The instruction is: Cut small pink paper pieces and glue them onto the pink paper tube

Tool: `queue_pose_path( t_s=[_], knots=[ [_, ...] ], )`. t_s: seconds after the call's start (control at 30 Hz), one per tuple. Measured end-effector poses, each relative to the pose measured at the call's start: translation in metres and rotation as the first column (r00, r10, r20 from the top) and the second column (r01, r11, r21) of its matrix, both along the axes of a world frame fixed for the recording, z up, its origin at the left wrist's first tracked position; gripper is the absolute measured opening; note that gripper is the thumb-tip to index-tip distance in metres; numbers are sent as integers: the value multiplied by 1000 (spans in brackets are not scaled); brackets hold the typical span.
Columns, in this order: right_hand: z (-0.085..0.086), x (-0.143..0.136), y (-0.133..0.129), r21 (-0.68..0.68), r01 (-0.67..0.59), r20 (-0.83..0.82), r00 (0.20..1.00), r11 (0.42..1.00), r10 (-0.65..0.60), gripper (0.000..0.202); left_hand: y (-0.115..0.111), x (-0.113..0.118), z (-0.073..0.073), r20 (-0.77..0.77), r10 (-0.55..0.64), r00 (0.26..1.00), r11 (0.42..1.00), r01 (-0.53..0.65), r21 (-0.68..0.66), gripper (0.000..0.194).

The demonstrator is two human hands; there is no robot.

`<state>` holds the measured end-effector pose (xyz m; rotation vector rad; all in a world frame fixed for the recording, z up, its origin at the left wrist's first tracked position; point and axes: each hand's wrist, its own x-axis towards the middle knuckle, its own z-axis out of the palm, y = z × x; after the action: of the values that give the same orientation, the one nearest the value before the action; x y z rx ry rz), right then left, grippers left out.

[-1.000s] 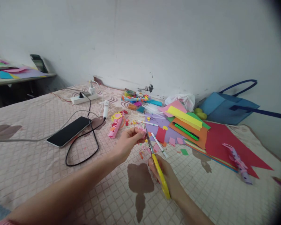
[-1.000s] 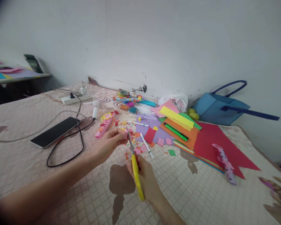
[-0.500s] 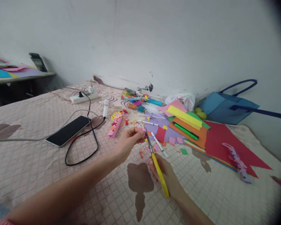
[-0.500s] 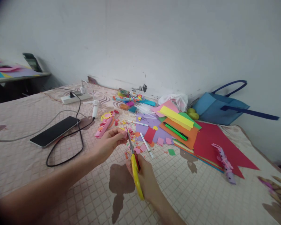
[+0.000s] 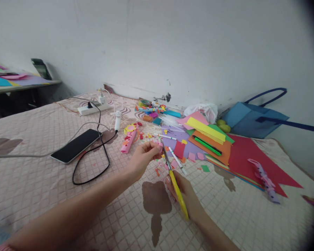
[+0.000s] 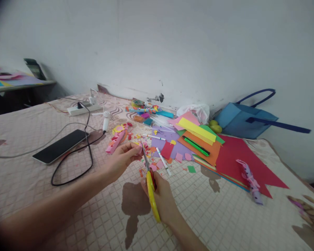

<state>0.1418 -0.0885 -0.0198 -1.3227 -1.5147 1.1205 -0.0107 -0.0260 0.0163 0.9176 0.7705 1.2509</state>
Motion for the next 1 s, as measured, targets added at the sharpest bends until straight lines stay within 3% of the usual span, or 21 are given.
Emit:
queue_pose_path(
  t_s=[0.23,1.0],
  knots=[
    [4,0,0,11,-27,99,995,1000,26,29,-1,0,2,15,-7,1000,1000,7,-3,18],
    [7,-1,-2,-16,-16,170,985,1000,19,30,4,-4,-1,-16,-10,1000,1000,10,21,20]
  ],
)
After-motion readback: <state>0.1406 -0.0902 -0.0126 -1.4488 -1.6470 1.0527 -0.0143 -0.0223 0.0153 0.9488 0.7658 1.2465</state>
